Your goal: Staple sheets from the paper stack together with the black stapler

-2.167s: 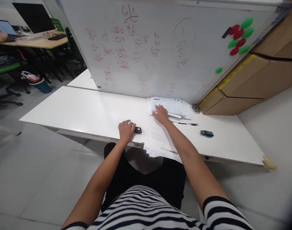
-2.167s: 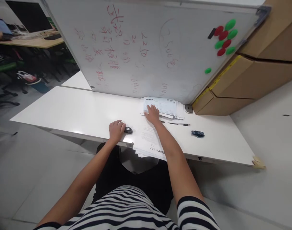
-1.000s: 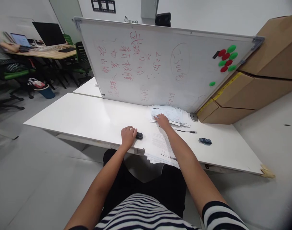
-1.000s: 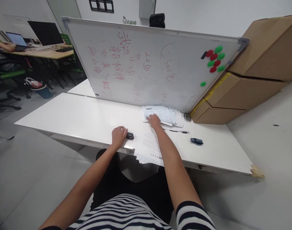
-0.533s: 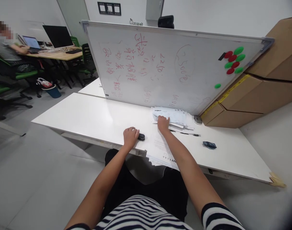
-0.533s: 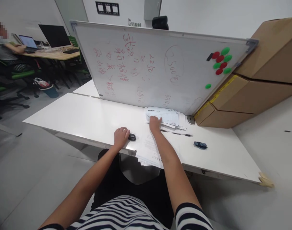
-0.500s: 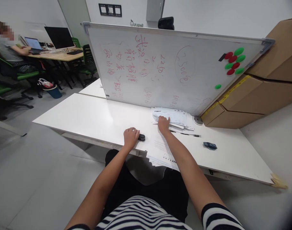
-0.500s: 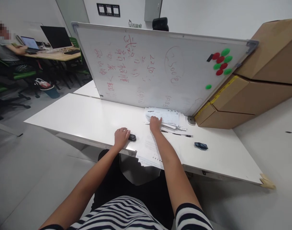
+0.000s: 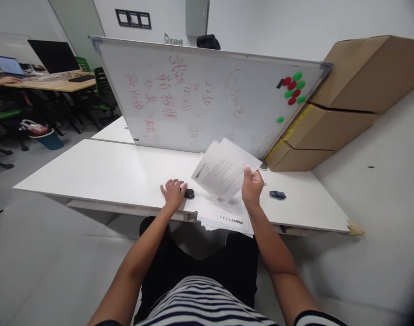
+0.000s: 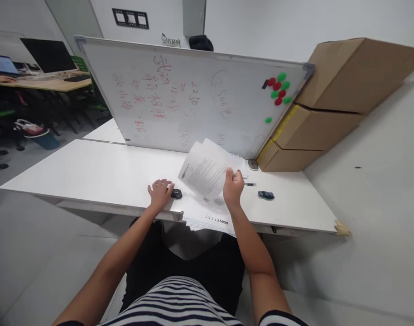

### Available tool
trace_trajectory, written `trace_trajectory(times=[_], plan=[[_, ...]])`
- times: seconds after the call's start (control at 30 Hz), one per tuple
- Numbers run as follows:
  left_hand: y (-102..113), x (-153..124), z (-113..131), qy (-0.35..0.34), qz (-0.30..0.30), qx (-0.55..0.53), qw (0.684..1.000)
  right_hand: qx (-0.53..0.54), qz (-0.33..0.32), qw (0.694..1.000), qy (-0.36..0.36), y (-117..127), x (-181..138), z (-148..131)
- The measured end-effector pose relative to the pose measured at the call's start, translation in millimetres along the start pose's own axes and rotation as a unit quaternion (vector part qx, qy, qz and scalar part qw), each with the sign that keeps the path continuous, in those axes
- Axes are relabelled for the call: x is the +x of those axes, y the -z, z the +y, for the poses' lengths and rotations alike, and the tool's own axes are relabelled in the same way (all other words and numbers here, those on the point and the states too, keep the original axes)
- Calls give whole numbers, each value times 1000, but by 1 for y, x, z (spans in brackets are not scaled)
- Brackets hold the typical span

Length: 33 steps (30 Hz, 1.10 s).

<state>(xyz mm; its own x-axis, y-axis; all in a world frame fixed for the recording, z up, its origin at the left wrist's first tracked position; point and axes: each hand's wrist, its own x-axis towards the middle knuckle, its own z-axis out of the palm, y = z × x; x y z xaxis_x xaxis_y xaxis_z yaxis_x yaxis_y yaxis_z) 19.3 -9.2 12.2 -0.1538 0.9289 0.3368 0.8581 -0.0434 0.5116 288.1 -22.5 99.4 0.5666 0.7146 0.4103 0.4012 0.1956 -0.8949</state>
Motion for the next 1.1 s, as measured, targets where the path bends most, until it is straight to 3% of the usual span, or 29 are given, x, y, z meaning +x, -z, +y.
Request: trace_trajectory(times=[0.1, 0.13, 0.23, 0.3, 0.37, 0.5, 0.77, 0.93, 1.1], plan=[[23, 2, 28, -24, 14, -152, 988, 50, -11, 998, -23, 30, -14, -12], [32, 2, 39, -39, -8, -229, 973, 60, -13, 998, -25, 36, -17, -15], [60, -1, 70, -35, -148, -443, 883, 67, -10, 997, -19, 47, -24, -22], [77, -4, 82, -29, -198, -523, 829, 63, -5, 998, -8, 50, -27, -25], [92, -8, 88, -36, -225, -538, 812, 57, -5, 998, 2, 52, -30, -26], [108, -17, 92, -50, -252, -456, 852, 48, -18, 999, 10, 54, -35, -27], [97, -27, 96, -52, -118, -305, 944, 65, -63, 996, 11, 53, -44, -25], [81, -27, 101, -61, -101, -299, 947, 47, -122, 991, 42, 49, -47, -13], [52, -24, 100, -41, -98, -340, 934, 59, -55, 996, 36, 48, -49, -7]])
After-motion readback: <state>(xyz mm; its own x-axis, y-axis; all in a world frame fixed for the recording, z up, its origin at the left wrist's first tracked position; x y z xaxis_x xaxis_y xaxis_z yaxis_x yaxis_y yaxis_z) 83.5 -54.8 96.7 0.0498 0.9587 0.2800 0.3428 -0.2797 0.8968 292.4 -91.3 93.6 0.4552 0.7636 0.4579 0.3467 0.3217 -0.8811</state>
